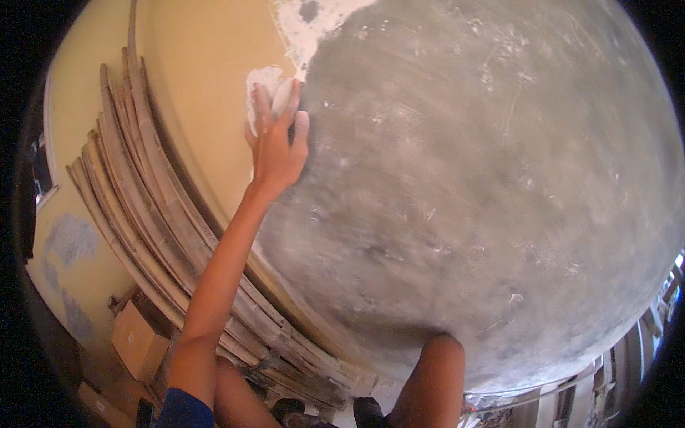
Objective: The person applies white plaster to a damaged section of a yellow wall using a scraper and then smooths the applied plaster by hand.
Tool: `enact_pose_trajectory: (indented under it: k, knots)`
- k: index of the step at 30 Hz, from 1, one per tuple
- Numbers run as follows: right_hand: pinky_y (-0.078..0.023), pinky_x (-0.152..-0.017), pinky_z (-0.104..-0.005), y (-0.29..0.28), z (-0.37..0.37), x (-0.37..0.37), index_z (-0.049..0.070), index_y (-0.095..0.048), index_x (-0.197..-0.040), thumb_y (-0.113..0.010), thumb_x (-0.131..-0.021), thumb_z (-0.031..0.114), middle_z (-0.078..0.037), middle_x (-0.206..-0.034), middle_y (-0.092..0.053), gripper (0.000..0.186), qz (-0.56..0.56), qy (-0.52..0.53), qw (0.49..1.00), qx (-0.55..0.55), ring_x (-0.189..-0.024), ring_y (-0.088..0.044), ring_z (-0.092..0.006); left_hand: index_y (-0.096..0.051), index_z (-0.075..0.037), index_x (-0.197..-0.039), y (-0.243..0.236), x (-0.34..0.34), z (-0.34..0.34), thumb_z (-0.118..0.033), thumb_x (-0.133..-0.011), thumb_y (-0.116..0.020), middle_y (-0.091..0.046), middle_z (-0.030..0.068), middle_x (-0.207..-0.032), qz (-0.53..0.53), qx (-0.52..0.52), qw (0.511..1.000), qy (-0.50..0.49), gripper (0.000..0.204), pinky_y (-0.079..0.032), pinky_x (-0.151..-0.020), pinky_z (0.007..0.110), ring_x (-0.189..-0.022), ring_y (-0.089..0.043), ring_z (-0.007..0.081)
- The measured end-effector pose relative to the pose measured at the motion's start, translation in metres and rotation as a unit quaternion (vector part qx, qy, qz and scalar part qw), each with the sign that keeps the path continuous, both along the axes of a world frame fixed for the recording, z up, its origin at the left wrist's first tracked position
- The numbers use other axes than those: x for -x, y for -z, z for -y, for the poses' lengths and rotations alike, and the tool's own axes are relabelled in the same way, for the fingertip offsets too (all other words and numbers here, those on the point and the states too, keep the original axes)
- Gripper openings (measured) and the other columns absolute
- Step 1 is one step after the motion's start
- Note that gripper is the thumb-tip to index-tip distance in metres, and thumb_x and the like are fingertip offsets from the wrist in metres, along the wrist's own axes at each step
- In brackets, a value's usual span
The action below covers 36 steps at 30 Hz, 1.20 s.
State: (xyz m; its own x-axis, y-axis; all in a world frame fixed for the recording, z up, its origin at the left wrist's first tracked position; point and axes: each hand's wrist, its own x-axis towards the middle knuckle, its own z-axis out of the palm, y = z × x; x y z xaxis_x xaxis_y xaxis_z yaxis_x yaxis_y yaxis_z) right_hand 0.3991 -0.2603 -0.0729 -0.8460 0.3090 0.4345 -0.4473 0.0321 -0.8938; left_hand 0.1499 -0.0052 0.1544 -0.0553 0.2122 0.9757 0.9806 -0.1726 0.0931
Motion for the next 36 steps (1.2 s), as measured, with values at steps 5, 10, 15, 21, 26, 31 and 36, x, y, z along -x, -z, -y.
enact_pose_trajectory:
  k: [5,10,15,21,26,31,36]
  knots:
    - [-0.042,-0.075,-0.0374,-0.032,0.014,0.005,0.006,-0.058,-0.084,-0.054,-0.085,0.032,-0.017,-0.097,-0.052,0.027,0.0,0.113,0.993,0.031,-0.087,-0.051,-0.0268,-0.036,-0.022,-0.135,-0.003,-0.009,-0.003,-0.036,-0.091,-0.04,-0.009,0.0265,-0.144,-0.001,-0.032,0.999,0.03,0.047,-0.009,-0.102,0.058,-0.135,-0.006,0.0374]
    - [-0.044,-0.07,-0.0352,-0.027,-0.063,0.015,0.01,-0.06,-0.076,-0.066,-0.076,0.039,-0.008,-0.104,-0.045,0.03,-0.228,0.059,0.966,-0.106,-0.093,-0.051,-0.0228,-0.039,-0.014,-0.134,0.018,-0.012,-0.016,-0.049,-0.09,-0.032,-0.023,0.0232,-0.141,0.023,-0.008,0.999,0.047,0.057,-0.016,-0.102,0.059,-0.133,-0.014,0.0376]
    - [-0.039,-0.067,-0.0312,-0.089,-0.028,0.055,0.007,-0.059,-0.08,-0.061,-0.083,0.03,-0.01,-0.095,-0.047,0.023,-0.311,0.17,0.935,-0.025,-0.085,-0.051,-0.0205,-0.039,-0.014,-0.134,0.004,-0.002,-0.008,-0.048,-0.09,-0.033,-0.023,0.023,-0.141,0.011,-0.042,0.998,0.052,0.056,-0.012,-0.103,0.058,-0.134,-0.009,0.0387]
    - [-0.04,-0.067,-0.028,-0.106,-0.016,0.059,0.007,-0.057,-0.07,-0.051,-0.09,0.027,-0.009,-0.087,-0.049,0.029,-0.215,-0.087,0.952,0.202,-0.076,-0.049,-0.0163,-0.041,-0.015,-0.132,0.012,0.017,-0.011,-0.045,-0.091,-0.035,-0.025,0.0232,-0.14,0.004,-0.059,0.998,0.035,0.052,-0.011,-0.103,0.059,-0.133,-0.01,0.0412]
    - [-0.038,-0.077,-0.0366,-0.119,-0.041,0.091,0.006,-0.06,-0.073,-0.057,-0.086,0.024,-0.017,-0.098,-0.055,0.023,-0.455,-0.117,0.88,0.062,-0.087,-0.05,-0.0239,-0.041,-0.016,-0.132,-0.003,-0.016,0.003,-0.042,-0.09,-0.039,-0.022,0.0269,-0.14,-0.036,-0.055,0.997,0.041,0.05,-0.013,-0.101,0.06,-0.132,-0.011,0.0442]
    - [-0.037,-0.086,-0.0411,-0.106,-0.087,0.068,-0.001,-0.056,-0.093,-0.053,-0.088,0.022,-0.026,-0.11,-0.051,0.023,-0.197,-0.176,0.964,0.01,-0.102,-0.048,-0.0319,-0.039,-0.02,-0.133,0.004,0.008,-0.001,-0.04,-0.089,-0.041,-0.016,0.0315,-0.14,-0.012,-0.063,0.998,0.023,0.049,-0.013,-0.101,0.06,-0.131,-0.013,0.0454]
    - [-0.039,-0.088,-0.0336,-0.044,-0.16,0.052,0.003,-0.047,-0.118,-0.045,-0.092,0.017,-0.011,-0.117,-0.052,0.029,0.222,-0.048,0.972,-0.059,-0.108,-0.05,-0.0168,-0.038,-0.026,-0.134,0.009,0.017,-0.007,-0.04,-0.09,-0.04,-0.016,0.0311,-0.14,0.006,-0.034,0.999,0.01,0.047,-0.012,-0.101,0.061,-0.131,-0.012,0.045]
